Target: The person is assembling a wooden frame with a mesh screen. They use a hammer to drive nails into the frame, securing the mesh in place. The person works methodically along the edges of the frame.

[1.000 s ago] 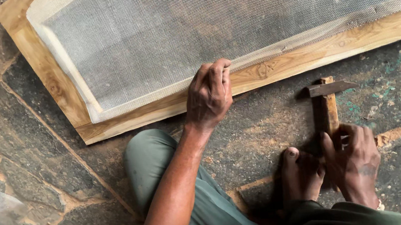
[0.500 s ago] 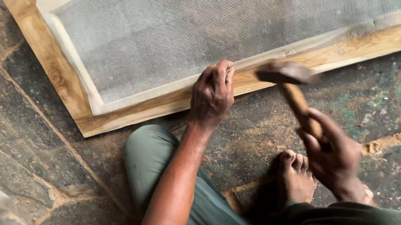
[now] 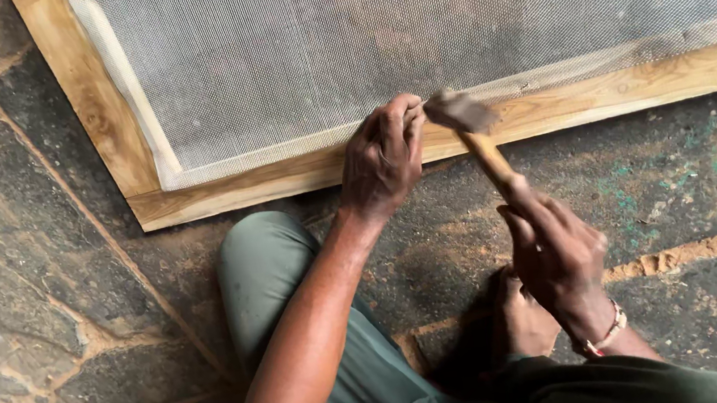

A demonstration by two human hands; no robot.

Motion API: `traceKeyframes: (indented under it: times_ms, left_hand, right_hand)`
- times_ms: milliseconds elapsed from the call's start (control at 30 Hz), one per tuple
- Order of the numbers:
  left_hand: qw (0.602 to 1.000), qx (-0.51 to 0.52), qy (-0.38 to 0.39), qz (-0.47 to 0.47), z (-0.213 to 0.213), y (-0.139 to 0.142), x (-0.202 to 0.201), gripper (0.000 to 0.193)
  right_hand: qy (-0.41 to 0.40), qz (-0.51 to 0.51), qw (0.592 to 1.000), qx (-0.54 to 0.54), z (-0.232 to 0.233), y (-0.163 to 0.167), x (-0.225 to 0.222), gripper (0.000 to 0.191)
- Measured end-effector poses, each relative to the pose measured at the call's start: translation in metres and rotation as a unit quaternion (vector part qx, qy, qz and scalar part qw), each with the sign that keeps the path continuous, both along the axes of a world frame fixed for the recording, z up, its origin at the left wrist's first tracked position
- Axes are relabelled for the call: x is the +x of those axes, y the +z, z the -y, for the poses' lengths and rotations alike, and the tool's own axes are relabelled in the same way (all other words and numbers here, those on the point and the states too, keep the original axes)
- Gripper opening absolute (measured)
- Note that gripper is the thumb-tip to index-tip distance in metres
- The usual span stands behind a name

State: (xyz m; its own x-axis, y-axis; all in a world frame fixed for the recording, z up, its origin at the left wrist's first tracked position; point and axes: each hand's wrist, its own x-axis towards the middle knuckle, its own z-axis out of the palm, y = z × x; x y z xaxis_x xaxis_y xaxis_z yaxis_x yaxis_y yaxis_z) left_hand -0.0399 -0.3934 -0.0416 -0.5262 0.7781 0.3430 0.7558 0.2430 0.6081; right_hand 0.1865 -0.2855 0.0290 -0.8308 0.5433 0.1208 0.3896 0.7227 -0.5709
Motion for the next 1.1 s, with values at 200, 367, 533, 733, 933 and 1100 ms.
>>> traceKeyframes:
  times_ms: [200,367,533,733,933,1100]
  left_hand:
    - [1.000,0.004,0.008,0.014,0.001,0.008,-0.001,0.036]
    - [0.999,0.022,0.026,0.020,0.003,0.003,0.000,0.038]
    - [0.996,0.062,0.040,0.048,0.009,-0.004,0.001,0.031]
    - [0.996,0.078,0.050,0.020,0.008,-0.007,-0.001,0.023]
    - [0.996,0.061,0.066,0.006,0.010,0.002,-0.001,0.024]
    - [0.997,0.055,0.046,0.002,0.011,0.005,-0.003,0.031]
  right_hand:
    - [-0.002,-0.064,0.998,0.020,0.000,-0.001,-0.001,0.041]
    - [-0.018,0.020,1.000,-0.010,0.000,-0.003,0.000,0.042]
    - [-0.010,-0.077,0.996,0.035,0.004,-0.010,0.005,0.037]
    - [0.004,-0.015,1.000,0.002,0.009,-0.022,0.003,0.037]
    - [-0.015,-0.070,0.997,0.011,0.015,-0.017,0.004,0.034]
    - [-0.027,-0.054,0.997,0.051,0.017,-0.017,-0.001,0.039]
